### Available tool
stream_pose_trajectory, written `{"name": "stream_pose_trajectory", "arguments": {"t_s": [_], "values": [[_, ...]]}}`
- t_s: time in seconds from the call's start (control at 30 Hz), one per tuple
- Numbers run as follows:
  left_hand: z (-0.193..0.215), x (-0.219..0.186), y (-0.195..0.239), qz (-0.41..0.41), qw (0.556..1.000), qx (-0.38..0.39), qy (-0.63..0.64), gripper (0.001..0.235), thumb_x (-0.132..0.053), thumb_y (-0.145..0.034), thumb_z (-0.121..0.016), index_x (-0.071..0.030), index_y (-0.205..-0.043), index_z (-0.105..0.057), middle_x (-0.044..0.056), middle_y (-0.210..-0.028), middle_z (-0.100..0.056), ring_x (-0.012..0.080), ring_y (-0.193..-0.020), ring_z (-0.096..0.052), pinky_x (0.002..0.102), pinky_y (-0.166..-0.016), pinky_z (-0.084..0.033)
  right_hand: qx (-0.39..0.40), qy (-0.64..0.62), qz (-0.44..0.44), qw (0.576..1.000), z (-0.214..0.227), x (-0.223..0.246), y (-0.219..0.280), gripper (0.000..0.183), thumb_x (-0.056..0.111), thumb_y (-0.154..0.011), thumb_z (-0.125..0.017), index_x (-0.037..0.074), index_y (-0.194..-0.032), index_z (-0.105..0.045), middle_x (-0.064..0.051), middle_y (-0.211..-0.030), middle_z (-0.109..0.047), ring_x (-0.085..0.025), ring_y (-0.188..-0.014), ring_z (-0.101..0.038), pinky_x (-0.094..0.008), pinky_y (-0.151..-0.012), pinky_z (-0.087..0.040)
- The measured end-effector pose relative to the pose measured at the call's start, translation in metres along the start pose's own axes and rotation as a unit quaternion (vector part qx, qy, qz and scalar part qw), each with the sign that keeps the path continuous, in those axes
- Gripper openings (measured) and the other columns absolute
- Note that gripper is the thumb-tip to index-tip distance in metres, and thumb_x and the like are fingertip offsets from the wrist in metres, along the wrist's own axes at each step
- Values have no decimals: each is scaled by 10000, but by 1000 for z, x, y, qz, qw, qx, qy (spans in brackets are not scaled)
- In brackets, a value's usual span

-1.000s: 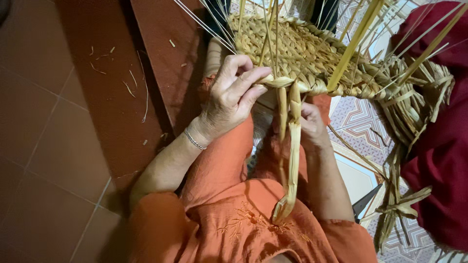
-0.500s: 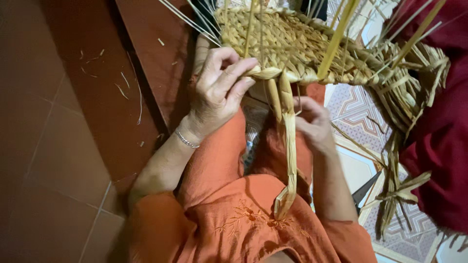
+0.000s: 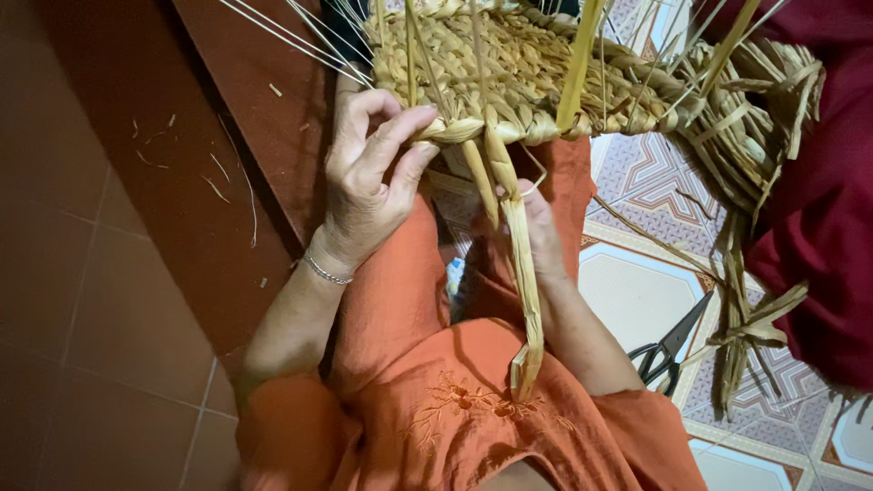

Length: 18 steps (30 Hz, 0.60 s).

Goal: The person weaves a basket by hand, interlacing dried palm fronds through a pre-formed frame. They repeatedly pull strands through the weave, tighten them, and trim excess material with scissors.

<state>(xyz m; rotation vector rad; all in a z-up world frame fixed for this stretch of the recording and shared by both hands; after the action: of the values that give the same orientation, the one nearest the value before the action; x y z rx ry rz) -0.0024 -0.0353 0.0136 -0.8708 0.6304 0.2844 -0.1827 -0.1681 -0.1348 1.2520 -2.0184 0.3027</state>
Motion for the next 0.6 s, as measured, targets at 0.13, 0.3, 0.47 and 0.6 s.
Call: {"name": "stream_pose_trajectory", "arguments": {"t_s": [0.13,0.3,0.47,0.6], "values": [[3,0,0,3,1000,15,-8,408,29,-924,-843,-62,-1287,-681,102,-1161,-556,240,-1007,-601,325,-867,-550,20,71,2,997,29,44,16,198,228,-1059,-597,46,-980,-606,-133,-1040,-683,-213,-912,-630,-351,-838,-532],[2,-1,3,-4,1000,13,-7,418,29,-919,-847,-60,-1287,-669,113,-1180,-548,247,-1026,-596,339,-894,-546,10,131,63,989,40,100,26,192,191,-1000,-607,70,-851,-627,-128,-862,-720,-263,-762,-727,-415,-727,-646],[6,-2,3,5,999,25,-23,420,42,-911,-836,-62,-1282,-667,111,-1171,-537,254,-1029,-592,352,-899,-541,6,568,196,800,-16,156,55,110,101,-1087,-629,32,-1121,-708,-86,-822,-673,-133,-648,-609,-273,-549,-474],[8,-4,12,16,999,41,-30,418,39,-910,-835,-70,-1277,-669,114,-1169,-536,260,-1046,-603,347,-866,-546,151,715,364,578,-60,183,59,105,99,-1083,-649,23,-1016,-677,-84,-670,-542,-213,-588,-516,-326,-516,-420]]}}
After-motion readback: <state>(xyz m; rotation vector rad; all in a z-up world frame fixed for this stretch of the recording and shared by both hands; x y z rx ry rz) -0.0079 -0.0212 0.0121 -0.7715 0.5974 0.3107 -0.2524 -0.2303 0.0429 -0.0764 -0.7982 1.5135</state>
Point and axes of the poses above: each hand's wrist, its own y-axis away from the middle knuckle, its own z-axis out of the back of the hand, x = y × z, the point moved 1 cm from there along -y, towards the middle knuckle
